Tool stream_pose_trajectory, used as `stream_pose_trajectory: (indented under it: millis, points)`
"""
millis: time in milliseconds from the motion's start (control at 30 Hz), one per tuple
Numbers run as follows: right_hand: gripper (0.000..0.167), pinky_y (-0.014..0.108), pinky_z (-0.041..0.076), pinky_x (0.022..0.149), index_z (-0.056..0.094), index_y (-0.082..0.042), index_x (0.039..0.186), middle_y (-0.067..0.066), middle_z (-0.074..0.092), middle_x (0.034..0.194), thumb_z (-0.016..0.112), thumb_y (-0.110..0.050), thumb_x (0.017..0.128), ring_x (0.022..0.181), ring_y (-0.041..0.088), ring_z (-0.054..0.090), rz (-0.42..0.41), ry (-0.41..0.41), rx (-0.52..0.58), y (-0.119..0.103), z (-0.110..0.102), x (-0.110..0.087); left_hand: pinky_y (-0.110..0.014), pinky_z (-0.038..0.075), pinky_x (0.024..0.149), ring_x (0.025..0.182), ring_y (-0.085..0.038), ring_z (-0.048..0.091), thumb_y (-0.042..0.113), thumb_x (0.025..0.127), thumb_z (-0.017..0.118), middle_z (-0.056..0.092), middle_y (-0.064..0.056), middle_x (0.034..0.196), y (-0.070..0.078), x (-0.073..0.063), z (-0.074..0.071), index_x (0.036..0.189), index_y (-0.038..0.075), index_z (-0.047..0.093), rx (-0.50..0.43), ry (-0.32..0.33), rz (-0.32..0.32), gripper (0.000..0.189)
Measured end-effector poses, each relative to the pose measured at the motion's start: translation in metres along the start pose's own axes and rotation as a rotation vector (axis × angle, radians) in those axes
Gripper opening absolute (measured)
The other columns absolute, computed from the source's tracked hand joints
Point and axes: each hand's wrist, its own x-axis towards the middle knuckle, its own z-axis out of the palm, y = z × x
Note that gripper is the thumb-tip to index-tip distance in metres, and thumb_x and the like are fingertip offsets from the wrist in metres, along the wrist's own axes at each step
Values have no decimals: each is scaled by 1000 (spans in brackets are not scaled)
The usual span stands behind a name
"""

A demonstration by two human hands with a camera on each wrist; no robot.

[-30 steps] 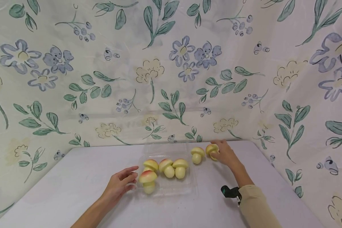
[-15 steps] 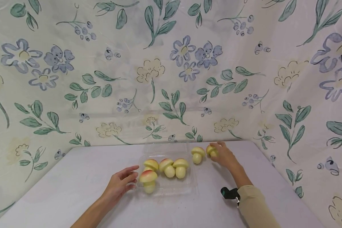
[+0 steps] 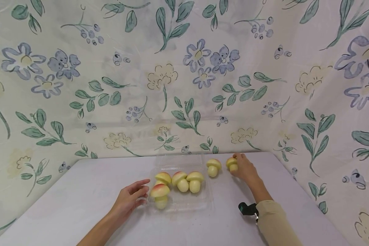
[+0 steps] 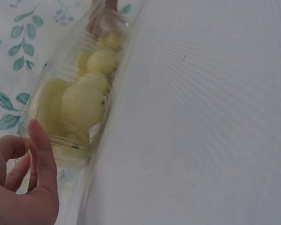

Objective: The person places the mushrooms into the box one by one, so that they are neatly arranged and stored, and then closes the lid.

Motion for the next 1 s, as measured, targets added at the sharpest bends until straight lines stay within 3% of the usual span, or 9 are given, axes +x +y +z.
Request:
stream_pose_trajectory:
  millis: [300, 533, 1000]
  points:
    - [59, 54, 50, 74, 50, -6, 133, 31, 47, 124, 75, -11, 80, 96, 44, 57, 22, -21, -11, -5, -3, -3, -22, 56, 61, 79, -14, 59, 6, 93, 64, 59, -2, 94, 0, 0, 0, 132, -1, 58, -3, 2, 4, 40]
    - [63, 59, 50, 83, 46, -2, 134, 29, 50, 124, 76, -11, 80, 101, 42, 57, 30, -38, -19, -5, -3, -4, -22, 56, 60, 79, -14, 59, 5, 93, 64, 59, -2, 93, 1, 0, 0, 132, -2, 57, -12, -3, 15, 41]
    - [63, 60, 47, 84, 47, -5, 135, 31, 51, 124, 76, -11, 79, 103, 44, 56, 10, -49, -9, -4, -2, -3, -22, 56, 61, 79, -15, 59, 5, 94, 63, 58, -3, 95, 1, 0, 0, 133, -1, 57, -3, -1, 4, 41]
